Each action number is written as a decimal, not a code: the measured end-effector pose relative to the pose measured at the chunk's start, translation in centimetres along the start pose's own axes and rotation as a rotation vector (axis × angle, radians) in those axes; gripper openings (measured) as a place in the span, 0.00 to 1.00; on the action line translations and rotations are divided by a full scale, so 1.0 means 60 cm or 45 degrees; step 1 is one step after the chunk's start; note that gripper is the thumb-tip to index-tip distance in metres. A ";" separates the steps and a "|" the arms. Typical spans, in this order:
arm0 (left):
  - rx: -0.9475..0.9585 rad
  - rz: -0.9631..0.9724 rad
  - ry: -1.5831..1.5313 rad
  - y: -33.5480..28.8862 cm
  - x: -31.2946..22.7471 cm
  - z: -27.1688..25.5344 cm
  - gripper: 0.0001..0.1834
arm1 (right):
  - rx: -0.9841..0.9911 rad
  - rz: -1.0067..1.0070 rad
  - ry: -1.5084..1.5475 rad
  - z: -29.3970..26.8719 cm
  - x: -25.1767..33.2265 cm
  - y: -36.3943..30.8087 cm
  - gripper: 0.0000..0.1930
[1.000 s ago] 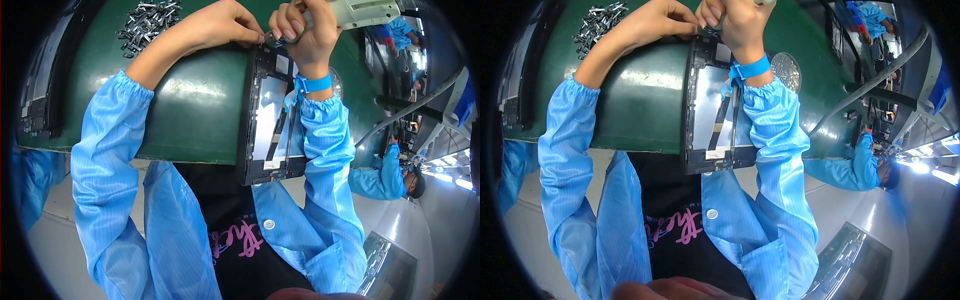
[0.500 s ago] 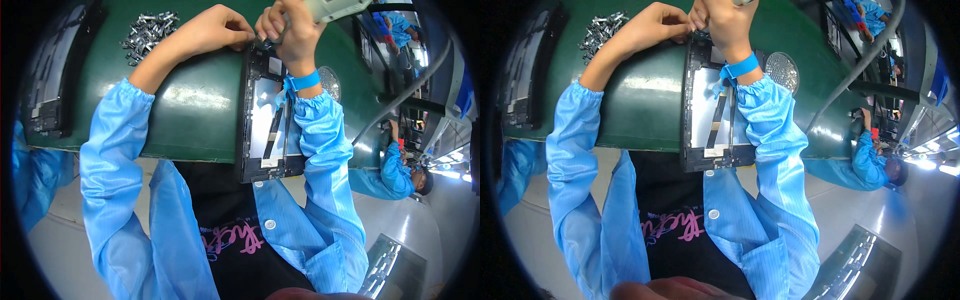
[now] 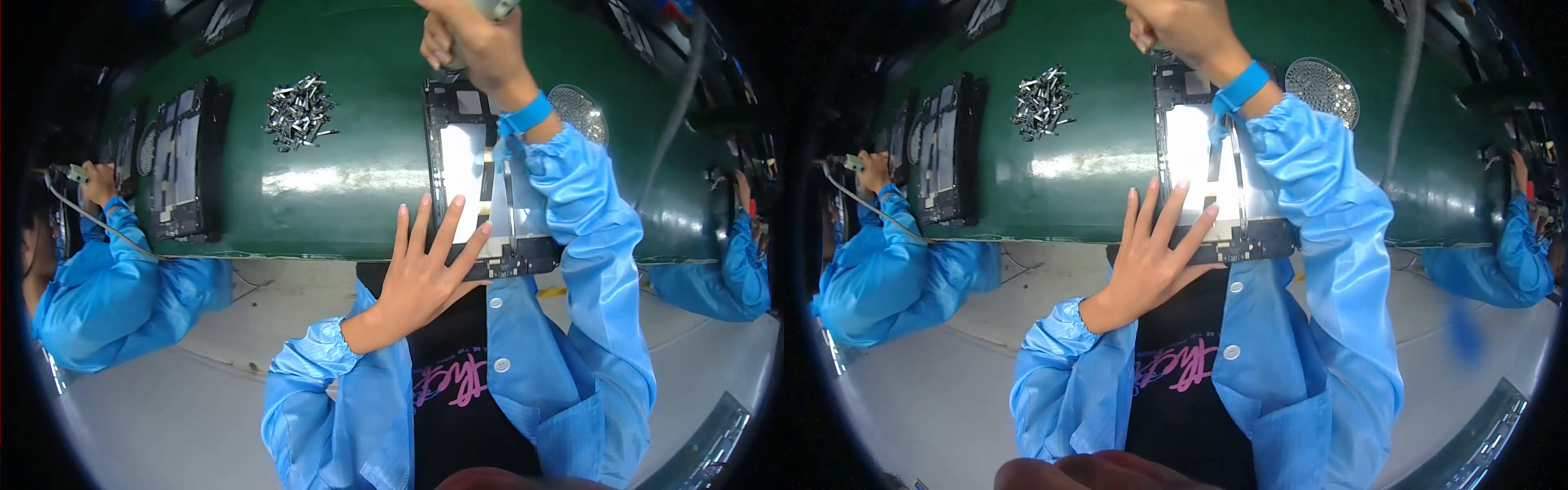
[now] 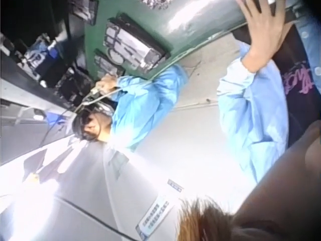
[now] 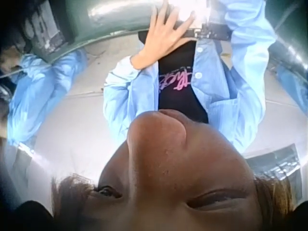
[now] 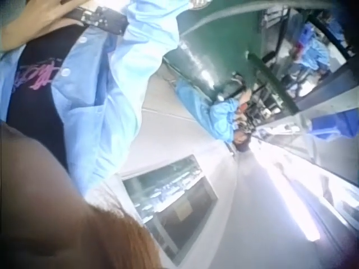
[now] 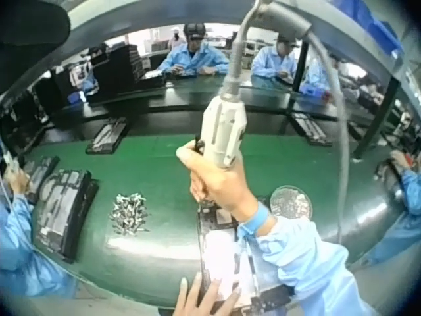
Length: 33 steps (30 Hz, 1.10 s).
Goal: The person assembles tablet devices along a conveyor line by placing metal brackets onto tablet frames and securing them using an electric screwdriver.
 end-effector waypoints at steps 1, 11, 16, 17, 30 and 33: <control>-0.025 -0.004 -0.043 0.003 0.009 -0.006 0.43 | -0.021 -0.009 0.025 -0.009 0.017 0.002 0.06; -0.103 0.112 0.003 0.136 0.128 -0.051 0.40 | -0.378 -0.070 -0.196 -0.226 0.122 -0.026 0.08; -0.259 0.121 0.103 0.270 0.236 -0.064 0.33 | -0.549 -0.189 -0.148 -0.311 0.155 -0.061 0.08; -0.287 0.101 0.116 0.300 0.259 -0.060 0.30 | -0.582 -0.197 -0.133 -0.328 0.160 -0.071 0.08; -0.395 -0.104 0.148 0.495 0.445 -0.018 0.26 | -0.407 -0.170 -0.066 -0.319 0.098 -0.111 0.06; -0.609 0.069 0.333 0.447 0.344 -0.032 0.26 | -0.371 -0.148 -0.078 -0.317 0.084 -0.117 0.04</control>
Point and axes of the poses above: each hand's wrist, its own y-axis towards the middle knuckle, its own z-axis out of the palm, x = y × z, the point moved 8 cm from there along y, towards the middle knuckle, and after that the axes turned 3 degrees about z, right-handed, at the moved point
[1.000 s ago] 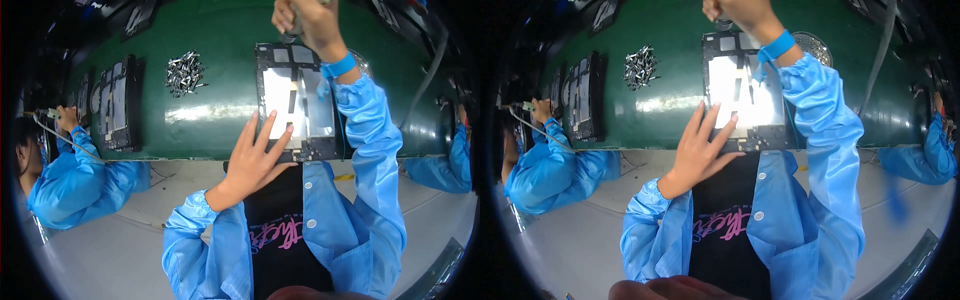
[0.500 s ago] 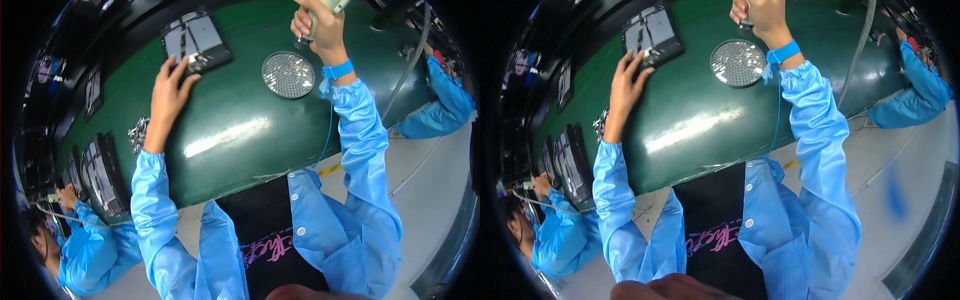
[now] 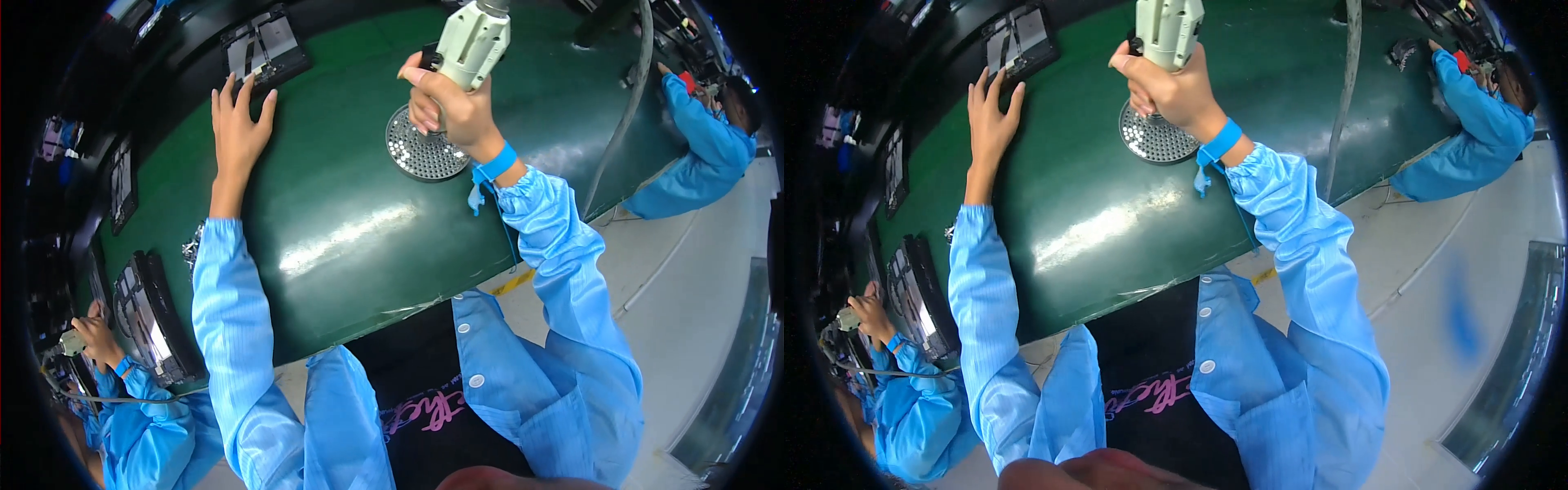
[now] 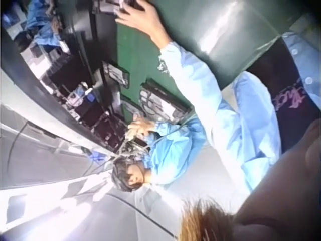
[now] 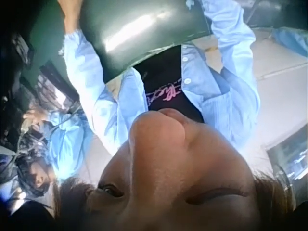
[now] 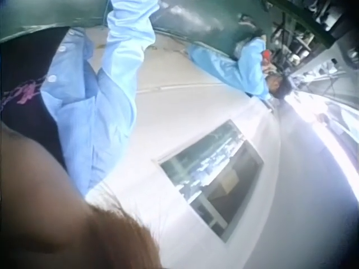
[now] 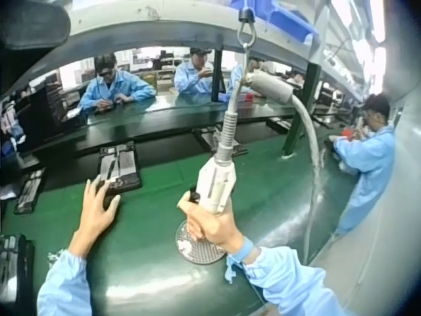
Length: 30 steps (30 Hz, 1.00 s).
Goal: The person assembles tablet devices along a conveyor line by placing metal brackets onto tablet frames and securing them using an electric screwdriver.
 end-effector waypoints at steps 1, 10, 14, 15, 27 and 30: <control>-0.033 0.053 -0.080 -0.016 -0.041 -0.030 0.23 | 0.020 0.010 0.024 0.000 -0.005 -0.005 0.04; 0.187 0.076 -0.324 -0.157 -0.165 -0.144 0.10 | 0.073 -0.022 -0.141 0.024 -0.021 0.002 0.10; 0.178 0.025 -0.371 -0.155 -0.153 -0.139 0.11 | 0.050 -0.011 -0.099 0.021 -0.029 0.002 0.11; 0.183 0.030 -0.376 -0.159 -0.151 -0.138 0.11 | 0.053 -0.002 -0.105 0.020 -0.033 0.003 0.11; 0.169 0.020 -0.438 -0.166 -0.147 -0.130 0.10 | 0.117 -0.037 -0.102 0.018 -0.043 0.004 0.10; 0.175 0.013 -0.444 -0.166 -0.144 -0.128 0.10 | 0.117 -0.031 -0.099 0.019 -0.047 0.003 0.11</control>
Point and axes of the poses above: each hand's wrist, its own y-axis towards the middle knuckle, its own z-axis out of the palm, x = y × z, the point moved 8 cm from there along y, towards the middle knuckle, and after that the axes turned 3 degrees about z, right-handed, at the moved point
